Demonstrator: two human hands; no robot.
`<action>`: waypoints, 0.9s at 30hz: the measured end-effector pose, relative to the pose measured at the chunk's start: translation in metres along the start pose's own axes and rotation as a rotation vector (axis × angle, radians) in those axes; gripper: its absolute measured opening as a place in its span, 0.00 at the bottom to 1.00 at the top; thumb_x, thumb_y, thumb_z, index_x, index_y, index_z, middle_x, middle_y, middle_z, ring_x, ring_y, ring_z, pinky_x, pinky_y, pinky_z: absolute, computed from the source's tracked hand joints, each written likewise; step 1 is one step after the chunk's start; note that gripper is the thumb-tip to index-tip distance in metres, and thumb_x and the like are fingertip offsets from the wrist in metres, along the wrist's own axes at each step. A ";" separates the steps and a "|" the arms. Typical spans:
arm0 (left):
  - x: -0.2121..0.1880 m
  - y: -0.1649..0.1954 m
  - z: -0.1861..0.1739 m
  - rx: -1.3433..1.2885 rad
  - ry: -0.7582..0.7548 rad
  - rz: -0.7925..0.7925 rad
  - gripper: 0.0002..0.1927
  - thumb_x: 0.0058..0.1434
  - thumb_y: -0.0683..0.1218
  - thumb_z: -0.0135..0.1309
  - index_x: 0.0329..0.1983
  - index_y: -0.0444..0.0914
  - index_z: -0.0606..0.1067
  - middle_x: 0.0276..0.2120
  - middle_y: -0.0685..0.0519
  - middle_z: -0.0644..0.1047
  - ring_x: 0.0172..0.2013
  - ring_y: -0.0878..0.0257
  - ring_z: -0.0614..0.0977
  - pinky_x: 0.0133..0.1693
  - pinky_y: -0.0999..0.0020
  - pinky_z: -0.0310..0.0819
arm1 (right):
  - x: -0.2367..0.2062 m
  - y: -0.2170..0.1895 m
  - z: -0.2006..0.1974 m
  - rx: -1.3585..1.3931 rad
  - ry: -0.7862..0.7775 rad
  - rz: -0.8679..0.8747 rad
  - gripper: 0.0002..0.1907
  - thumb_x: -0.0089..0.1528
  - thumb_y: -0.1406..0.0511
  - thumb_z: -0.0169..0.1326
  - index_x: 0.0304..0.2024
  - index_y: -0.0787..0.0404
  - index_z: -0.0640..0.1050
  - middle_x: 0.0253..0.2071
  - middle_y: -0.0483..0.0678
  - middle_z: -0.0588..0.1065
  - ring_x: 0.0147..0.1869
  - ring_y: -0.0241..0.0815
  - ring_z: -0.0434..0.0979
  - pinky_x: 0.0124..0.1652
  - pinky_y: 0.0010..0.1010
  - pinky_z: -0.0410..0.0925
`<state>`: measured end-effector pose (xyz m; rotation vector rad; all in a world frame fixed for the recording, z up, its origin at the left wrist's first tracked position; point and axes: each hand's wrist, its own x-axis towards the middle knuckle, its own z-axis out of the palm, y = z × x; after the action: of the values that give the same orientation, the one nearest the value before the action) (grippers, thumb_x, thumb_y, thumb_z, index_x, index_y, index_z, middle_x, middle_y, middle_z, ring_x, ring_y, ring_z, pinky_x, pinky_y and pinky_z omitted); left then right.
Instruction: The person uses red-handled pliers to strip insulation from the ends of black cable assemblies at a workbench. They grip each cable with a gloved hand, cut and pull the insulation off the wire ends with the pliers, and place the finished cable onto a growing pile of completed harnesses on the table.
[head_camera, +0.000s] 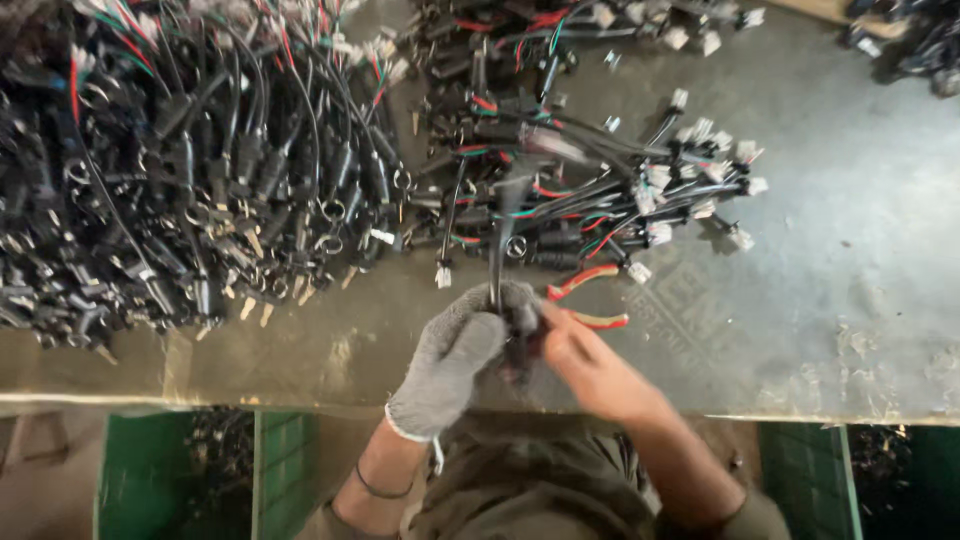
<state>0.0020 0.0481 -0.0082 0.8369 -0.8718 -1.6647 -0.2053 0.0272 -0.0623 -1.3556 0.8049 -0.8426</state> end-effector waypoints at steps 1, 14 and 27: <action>0.002 -0.004 0.000 0.306 -0.002 0.189 0.10 0.69 0.41 0.54 0.52 0.36 0.77 0.50 0.49 0.76 0.50 0.61 0.78 0.53 0.66 0.75 | -0.005 0.018 0.002 -0.089 0.041 0.107 0.22 0.71 0.68 0.46 0.67 0.67 0.66 0.54 0.51 0.72 0.58 0.38 0.69 0.58 0.28 0.64; -0.004 -0.018 0.017 0.643 0.355 0.269 0.33 0.51 0.46 0.72 0.59 0.38 0.72 0.40 0.56 0.83 0.38 0.70 0.82 0.45 0.73 0.79 | -0.009 -0.009 0.001 -0.410 0.162 -0.379 0.21 0.64 0.76 0.47 0.60 0.67 0.70 0.54 0.56 0.74 0.58 0.52 0.72 0.62 0.35 0.64; -0.003 0.002 0.034 0.932 0.169 0.436 0.26 0.66 0.41 0.56 0.68 0.34 0.69 0.43 0.51 0.82 0.40 0.55 0.81 0.47 0.63 0.77 | -0.019 0.008 0.013 -0.058 0.212 -0.060 0.26 0.72 0.56 0.44 0.66 0.68 0.67 0.35 0.42 0.71 0.37 0.29 0.67 0.39 0.24 0.66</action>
<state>-0.0256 0.0554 0.0104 1.2568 -1.6062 -0.7461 -0.2030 0.0507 -0.0699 -1.3619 0.9632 -1.0295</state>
